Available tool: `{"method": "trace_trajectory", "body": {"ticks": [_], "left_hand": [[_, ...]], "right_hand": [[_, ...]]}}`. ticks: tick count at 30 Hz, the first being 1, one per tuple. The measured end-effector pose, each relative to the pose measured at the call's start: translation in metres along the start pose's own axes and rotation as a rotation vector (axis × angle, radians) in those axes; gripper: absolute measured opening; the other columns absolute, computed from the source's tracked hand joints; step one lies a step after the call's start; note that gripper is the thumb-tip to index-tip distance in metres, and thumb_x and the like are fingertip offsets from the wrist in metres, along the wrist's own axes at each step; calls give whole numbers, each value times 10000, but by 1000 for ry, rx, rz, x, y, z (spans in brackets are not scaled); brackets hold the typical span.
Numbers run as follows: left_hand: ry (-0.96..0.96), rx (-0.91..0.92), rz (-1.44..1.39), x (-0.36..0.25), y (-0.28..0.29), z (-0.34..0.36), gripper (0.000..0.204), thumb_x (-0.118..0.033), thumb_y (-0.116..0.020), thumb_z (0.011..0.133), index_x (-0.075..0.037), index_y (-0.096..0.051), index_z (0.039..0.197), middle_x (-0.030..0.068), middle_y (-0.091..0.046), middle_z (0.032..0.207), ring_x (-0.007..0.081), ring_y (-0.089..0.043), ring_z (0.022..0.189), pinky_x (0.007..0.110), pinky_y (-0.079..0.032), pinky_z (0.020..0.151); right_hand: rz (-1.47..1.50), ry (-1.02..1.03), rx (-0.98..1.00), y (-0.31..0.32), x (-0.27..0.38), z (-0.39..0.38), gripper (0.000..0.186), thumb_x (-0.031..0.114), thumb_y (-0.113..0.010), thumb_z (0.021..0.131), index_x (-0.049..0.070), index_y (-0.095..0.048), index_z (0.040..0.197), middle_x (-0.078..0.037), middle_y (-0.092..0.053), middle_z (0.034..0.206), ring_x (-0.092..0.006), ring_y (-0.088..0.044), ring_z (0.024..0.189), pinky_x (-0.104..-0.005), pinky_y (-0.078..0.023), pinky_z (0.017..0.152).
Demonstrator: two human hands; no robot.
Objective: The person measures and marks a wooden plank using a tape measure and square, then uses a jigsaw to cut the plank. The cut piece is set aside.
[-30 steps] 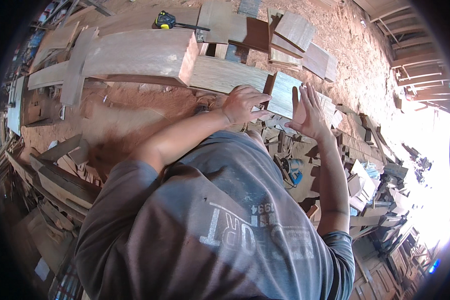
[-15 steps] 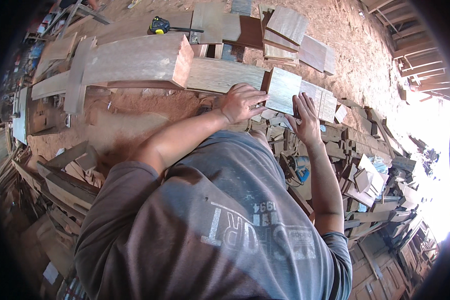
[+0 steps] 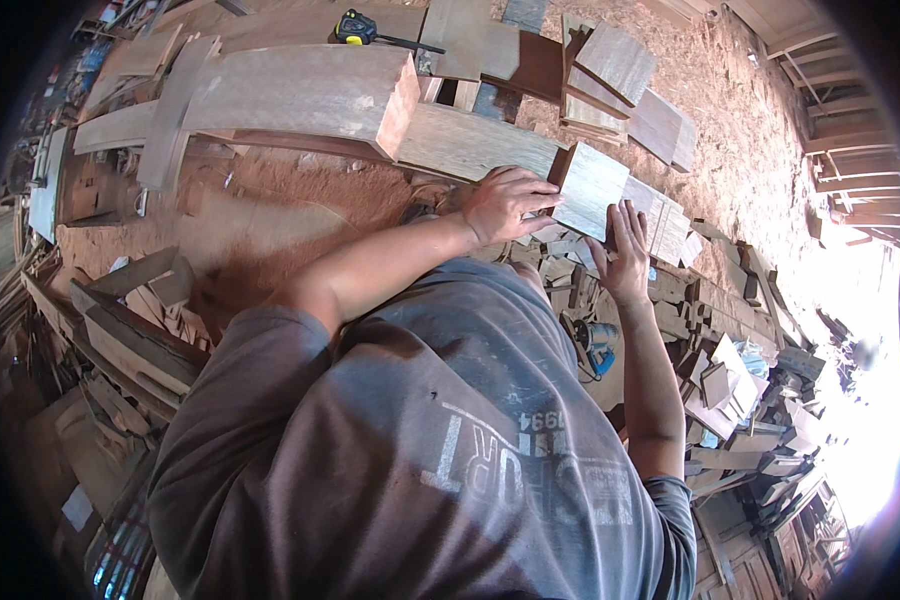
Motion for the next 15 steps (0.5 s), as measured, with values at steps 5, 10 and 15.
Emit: {"method": "trace_trajectory", "body": {"ticks": [5,10,15], "left_hand": [[5,16,-12,1,-1,1,438,-255,-931,816,-194,-835,1239,-17,-813,1252,223,-729,1141,420,-549,1054],[19,31,2,3,-3,0,414,-327,-912,847,-225,-839,1241,-32,-816,1249,201,-733,1126,402,-537,1067],[23,45,30,6,-8,-3,406,-353,-903,862,-240,-835,1246,-30,-816,1250,197,-735,1130,402,-519,1087]], "right_hand": [[10,1,2,1,0,0,733,250,-878,935,-54,-580,1531,-292,-640,1521,-449,-521,1528,-609,-333,1305],[20,-11,18,1,-2,1,736,248,-871,935,-57,-575,1536,-294,-638,1524,-453,-516,1531,-607,-332,1305],[24,-10,14,1,-1,1,739,244,-870,932,-56,-571,1537,-296,-636,1523,-455,-512,1534,-608,-330,1306]]}}
Point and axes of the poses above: each hand's wrist, its own z-axis towards the middle knuckle, its own y-axis out of the back of the hand, x = y × z, the point moved 8 cm from there along z, towards the middle knuckle
